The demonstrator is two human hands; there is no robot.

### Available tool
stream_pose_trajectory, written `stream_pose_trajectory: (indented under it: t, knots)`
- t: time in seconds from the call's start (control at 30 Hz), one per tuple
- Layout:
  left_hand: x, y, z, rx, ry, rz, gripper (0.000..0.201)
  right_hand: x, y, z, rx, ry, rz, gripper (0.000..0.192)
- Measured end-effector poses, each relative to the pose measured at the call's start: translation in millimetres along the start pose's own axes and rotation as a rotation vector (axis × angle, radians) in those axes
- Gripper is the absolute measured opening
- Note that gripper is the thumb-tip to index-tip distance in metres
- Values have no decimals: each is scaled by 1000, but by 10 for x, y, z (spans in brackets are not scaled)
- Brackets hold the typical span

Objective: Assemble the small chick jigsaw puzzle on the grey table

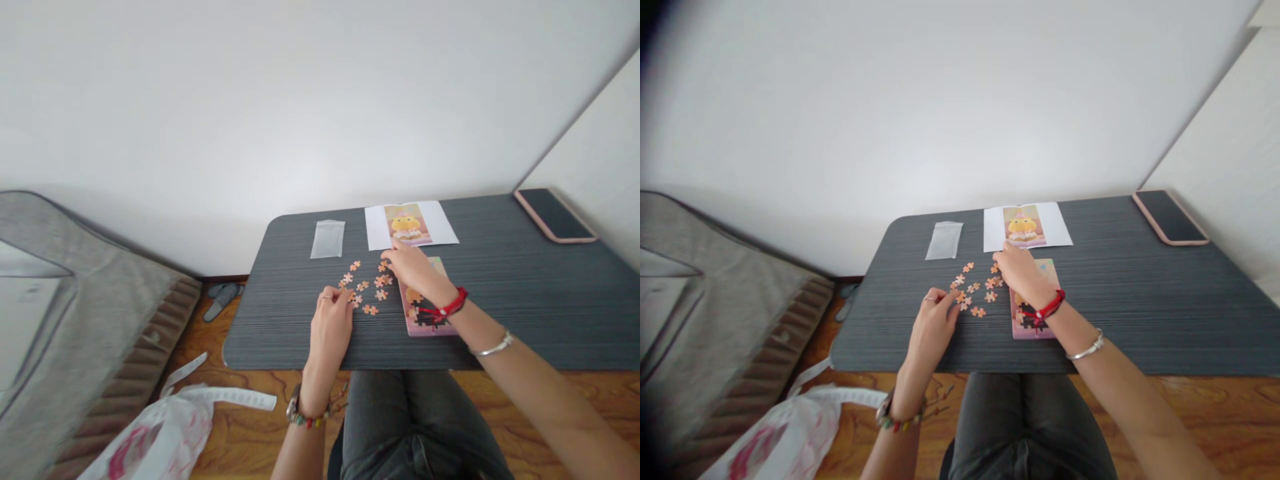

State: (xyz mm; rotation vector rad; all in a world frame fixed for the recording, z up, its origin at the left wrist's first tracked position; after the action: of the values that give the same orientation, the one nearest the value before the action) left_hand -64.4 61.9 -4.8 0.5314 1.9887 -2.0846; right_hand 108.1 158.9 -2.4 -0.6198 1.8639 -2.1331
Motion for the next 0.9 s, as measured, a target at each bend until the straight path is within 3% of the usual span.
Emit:
stream_pose_trajectory:
  t: [0.2, 0.33, 0.5, 0.67, 0.77, 0.9]
  knots:
    - [-20, 42, -2, 27, -22, 22, 21, -103, 105, -114, 55, -84, -34, 9]
    - [-40, 57, -2, 14, 6, 12, 20, -125, 50, -26, 1, -77, -25, 12]
    - [-167, 94, 4, 13, 56, 24, 20, -290, -58, 466, -132, -28, -57, 12]
    - [-489, 228, -27, 81, 161, 15, 21, -411, 75, 1064, -213, 157, -28, 11]
    - [-699, 314, -54, 130, 199, -6, 18, -361, 189, 1218, -219, 201, 6, 12]
    - [-885, 390, -70, 185, 218, -63, 18, -279, 255, 1194, -212, 224, 41, 11]
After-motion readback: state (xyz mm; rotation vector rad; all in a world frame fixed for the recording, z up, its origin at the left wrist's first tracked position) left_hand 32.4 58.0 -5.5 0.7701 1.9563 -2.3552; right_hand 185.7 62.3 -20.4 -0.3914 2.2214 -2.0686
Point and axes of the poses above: each hand's wrist, its own z-axis away from the middle knuckle, its own y-axis out of the palm, x = y × z, the point moved 3 cm from there along -z, towards the middle knuckle, and after that the axes turned 8 degrees about x, right-handed, at the moved point
